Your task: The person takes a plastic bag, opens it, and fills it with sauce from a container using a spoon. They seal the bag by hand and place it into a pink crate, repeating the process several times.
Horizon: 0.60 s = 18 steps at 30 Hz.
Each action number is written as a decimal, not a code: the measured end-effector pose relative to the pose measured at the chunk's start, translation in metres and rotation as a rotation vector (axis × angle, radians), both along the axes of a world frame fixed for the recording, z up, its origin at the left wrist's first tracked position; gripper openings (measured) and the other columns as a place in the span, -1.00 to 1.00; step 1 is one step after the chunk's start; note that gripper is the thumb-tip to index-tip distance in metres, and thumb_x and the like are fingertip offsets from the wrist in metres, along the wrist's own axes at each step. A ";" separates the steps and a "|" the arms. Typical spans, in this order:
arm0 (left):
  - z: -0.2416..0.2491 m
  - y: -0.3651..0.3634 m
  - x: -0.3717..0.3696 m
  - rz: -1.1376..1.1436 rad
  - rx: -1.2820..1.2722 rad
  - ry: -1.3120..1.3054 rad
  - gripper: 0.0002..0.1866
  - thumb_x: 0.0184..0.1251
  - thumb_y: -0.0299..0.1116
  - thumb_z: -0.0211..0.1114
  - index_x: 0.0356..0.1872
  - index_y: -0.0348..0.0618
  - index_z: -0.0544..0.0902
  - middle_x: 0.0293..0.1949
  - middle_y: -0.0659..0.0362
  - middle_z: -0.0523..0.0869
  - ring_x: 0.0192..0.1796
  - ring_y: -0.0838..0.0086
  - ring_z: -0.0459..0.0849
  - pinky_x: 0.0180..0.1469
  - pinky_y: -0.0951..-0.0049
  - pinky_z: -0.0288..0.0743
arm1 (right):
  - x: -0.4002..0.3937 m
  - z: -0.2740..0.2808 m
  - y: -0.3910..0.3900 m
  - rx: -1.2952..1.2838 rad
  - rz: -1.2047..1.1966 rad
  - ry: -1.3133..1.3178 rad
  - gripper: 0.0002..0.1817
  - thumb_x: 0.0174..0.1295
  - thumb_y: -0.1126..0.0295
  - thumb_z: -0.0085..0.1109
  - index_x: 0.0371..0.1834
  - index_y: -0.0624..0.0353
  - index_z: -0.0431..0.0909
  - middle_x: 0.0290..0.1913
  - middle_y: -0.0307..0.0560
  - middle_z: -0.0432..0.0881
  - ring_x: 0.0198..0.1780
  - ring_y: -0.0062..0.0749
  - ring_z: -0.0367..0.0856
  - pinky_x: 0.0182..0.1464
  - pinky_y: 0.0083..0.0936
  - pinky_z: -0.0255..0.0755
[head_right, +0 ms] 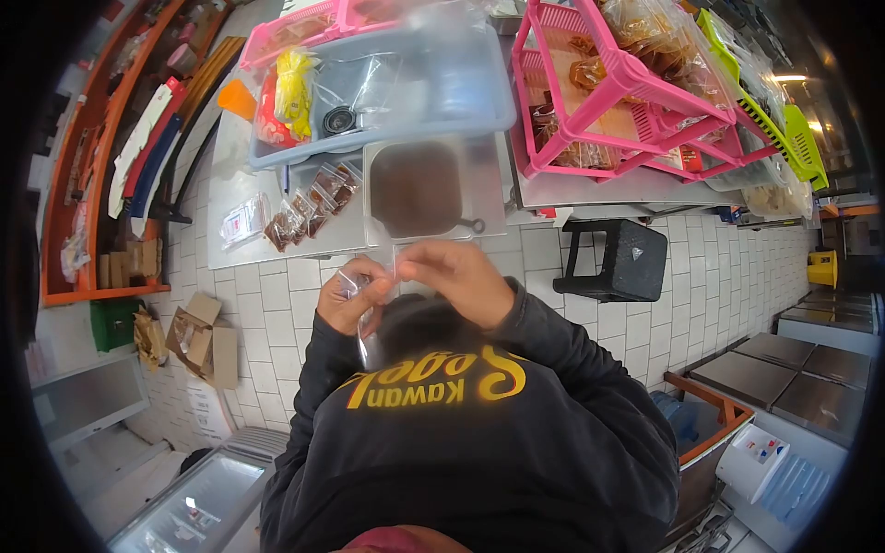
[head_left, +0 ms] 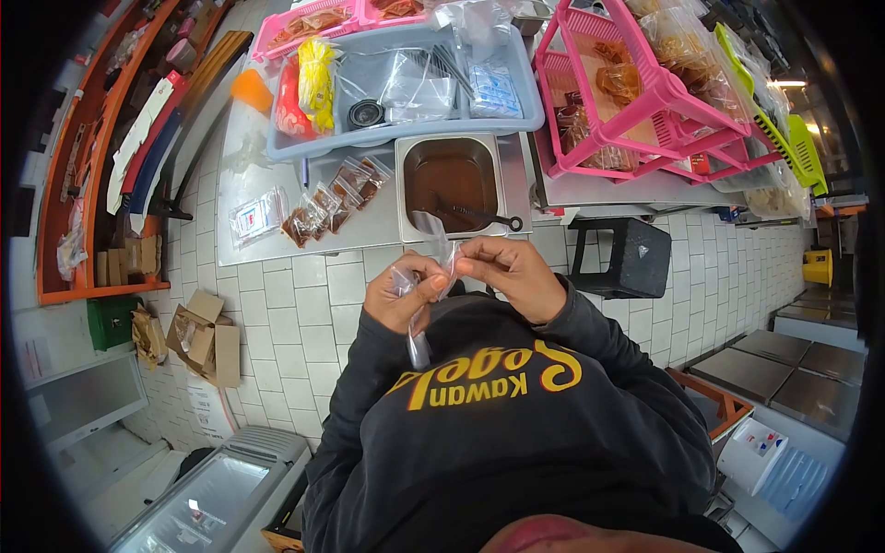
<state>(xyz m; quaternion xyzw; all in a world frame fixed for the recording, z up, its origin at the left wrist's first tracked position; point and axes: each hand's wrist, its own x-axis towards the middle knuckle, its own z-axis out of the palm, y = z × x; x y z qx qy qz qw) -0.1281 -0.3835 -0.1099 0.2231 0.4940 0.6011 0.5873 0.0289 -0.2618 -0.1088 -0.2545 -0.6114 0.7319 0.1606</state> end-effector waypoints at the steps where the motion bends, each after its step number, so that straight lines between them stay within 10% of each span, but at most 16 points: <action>1: -0.003 -0.001 -0.002 0.001 0.000 0.001 -0.89 0.26 -0.44 0.31 -0.29 -0.23 0.58 -0.42 0.22 0.52 -0.56 0.65 0.43 -0.60 0.70 0.30 | 0.000 -0.004 0.000 -0.133 0.053 0.061 -0.81 0.33 0.38 0.12 -0.14 0.30 0.55 -0.21 -0.20 0.60 -0.12 -0.57 0.55 0.01 -0.61 0.39; 6: -0.024 -0.004 -0.008 -0.205 0.063 -0.550 -0.72 0.45 -0.24 0.06 0.04 -0.17 0.42 -0.26 0.17 0.46 -0.65 0.69 0.28 -0.74 0.71 0.16 | 0.001 -0.011 -0.002 -0.511 0.086 0.205 -0.82 0.40 0.38 0.00 -0.04 0.21 0.46 -0.15 -0.25 0.52 -0.11 -0.58 0.51 0.06 -0.60 0.35; 13: -0.011 0.007 -0.005 -0.263 0.015 -0.701 -0.82 0.42 -0.25 0.11 -0.20 -0.12 0.39 -0.26 0.13 0.45 -0.74 0.71 0.20 -0.73 0.73 0.16 | 0.000 -0.005 0.010 -0.880 -0.111 0.325 -0.75 0.38 0.37 0.01 0.06 0.15 0.32 -0.22 -0.27 0.51 -0.16 -0.61 0.49 0.02 -0.59 0.34; 18: -0.016 0.018 0.000 0.058 0.094 0.390 -0.76 0.13 -0.51 0.31 -0.32 -0.17 0.38 -0.35 0.16 0.44 -0.55 0.58 0.39 -0.46 0.65 0.30 | -0.006 -0.008 -0.001 -0.458 -0.127 0.311 -0.61 0.26 0.44 0.15 0.06 0.12 0.19 -0.34 -0.32 0.46 -0.30 -0.68 0.42 -0.19 -0.65 0.31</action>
